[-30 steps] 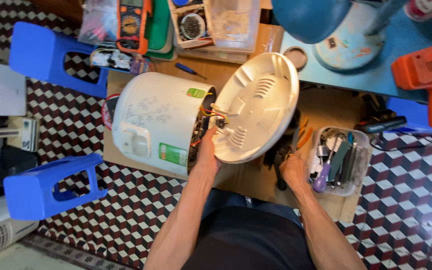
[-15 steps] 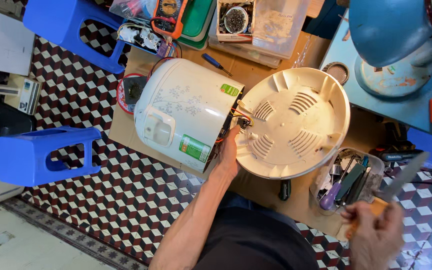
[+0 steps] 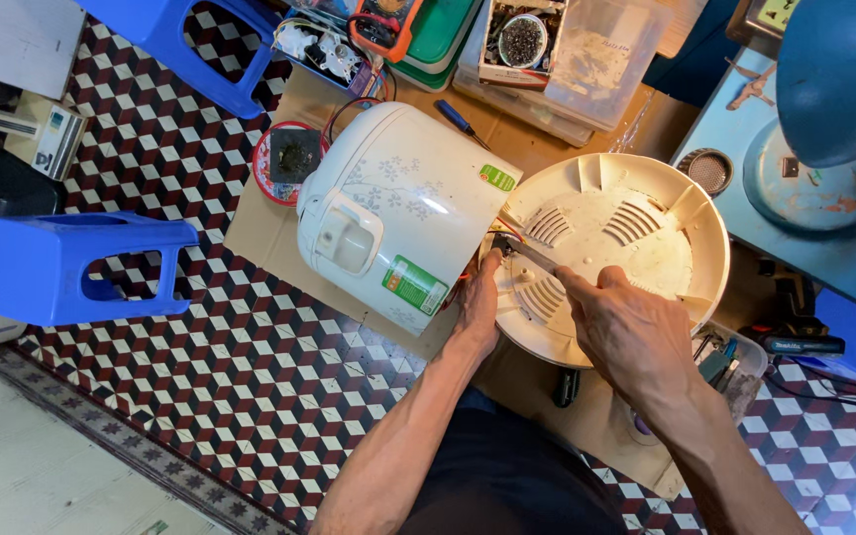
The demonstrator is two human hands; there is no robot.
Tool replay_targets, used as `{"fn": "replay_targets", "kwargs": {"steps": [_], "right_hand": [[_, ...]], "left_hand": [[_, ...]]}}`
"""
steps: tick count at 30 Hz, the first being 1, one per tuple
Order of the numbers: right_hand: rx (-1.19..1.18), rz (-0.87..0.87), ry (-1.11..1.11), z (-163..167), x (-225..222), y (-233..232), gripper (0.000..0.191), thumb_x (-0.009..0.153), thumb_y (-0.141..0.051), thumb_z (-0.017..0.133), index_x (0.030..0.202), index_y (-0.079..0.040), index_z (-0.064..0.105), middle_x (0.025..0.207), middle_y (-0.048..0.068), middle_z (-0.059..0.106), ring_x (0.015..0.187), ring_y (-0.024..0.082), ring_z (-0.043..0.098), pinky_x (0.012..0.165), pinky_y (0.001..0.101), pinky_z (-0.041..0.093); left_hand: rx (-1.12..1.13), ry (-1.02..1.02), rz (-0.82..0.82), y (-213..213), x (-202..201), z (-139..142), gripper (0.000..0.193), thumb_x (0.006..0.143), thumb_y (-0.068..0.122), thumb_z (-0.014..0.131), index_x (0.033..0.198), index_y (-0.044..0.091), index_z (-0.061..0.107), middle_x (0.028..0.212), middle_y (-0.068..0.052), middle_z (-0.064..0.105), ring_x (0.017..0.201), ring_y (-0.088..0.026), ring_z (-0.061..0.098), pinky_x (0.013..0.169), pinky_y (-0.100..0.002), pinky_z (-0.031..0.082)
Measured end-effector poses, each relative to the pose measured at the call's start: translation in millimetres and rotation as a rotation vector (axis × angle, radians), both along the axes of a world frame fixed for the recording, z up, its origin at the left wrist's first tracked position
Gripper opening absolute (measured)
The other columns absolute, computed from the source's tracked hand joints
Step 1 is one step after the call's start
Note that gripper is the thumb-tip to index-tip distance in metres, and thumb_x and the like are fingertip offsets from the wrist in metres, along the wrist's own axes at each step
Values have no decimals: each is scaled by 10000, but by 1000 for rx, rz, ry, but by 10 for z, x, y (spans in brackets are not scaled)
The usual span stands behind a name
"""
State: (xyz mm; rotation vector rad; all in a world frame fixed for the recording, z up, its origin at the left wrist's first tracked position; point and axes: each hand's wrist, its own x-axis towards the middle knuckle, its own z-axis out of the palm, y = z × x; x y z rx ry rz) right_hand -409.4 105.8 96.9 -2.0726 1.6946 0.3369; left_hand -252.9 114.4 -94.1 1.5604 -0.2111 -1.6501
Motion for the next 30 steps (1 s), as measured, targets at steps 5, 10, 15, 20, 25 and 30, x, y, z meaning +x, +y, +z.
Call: {"fn": "replay_targets", "kwargs": {"steps": [5,10,15,20,25,30], "right_hand": [[-7,33,-15,-210,65,-99,412,971,-270,568,1382,-275,605,842,144,631,568,290,672,481,435,547],[-18,31,-4,-299,107,-100,395,971,-247,577,1363,-264,626,876,160,653,596,304,682,492,445,548],[-21,21,-19,-266,164,-106,444,930,-224,595,1373,-234,618,897,169,661,617,310,696,498,440,555],[-17,12,35,-273,259,-67,461,939,-218,580,1400,-195,584,966,181,656,641,289,714,521,422,578],[-88,89,85,-443,321,-14,462,958,-181,560,1420,-164,570,961,181,658,668,269,716,512,409,582],[-179,168,39,-544,284,4,493,921,-175,572,1409,-106,576,942,201,658,658,286,720,509,415,573]], "left_hand": [[-21,41,38,0,13,19,623,926,425,591,1412,37,550,1349,-133,591,1156,-229,571,940,-367,503],[-84,77,81,10,18,30,614,922,383,616,1422,37,527,1341,-130,584,1148,-216,567,928,-367,515],[31,50,99,-19,-5,25,631,914,382,624,1442,68,477,1359,-120,560,1165,-208,566,938,-369,519],[58,13,60,-35,-5,54,643,921,399,600,1443,47,473,1344,-145,563,1158,-233,564,946,-392,505],[1,-24,63,-34,-5,116,636,929,397,579,1420,3,491,1355,-151,557,1168,-242,537,988,-409,477],[13,-186,-36,-9,6,141,614,950,434,548,1398,16,509,1340,-164,571,1177,-285,537,1013,-432,439]]}}
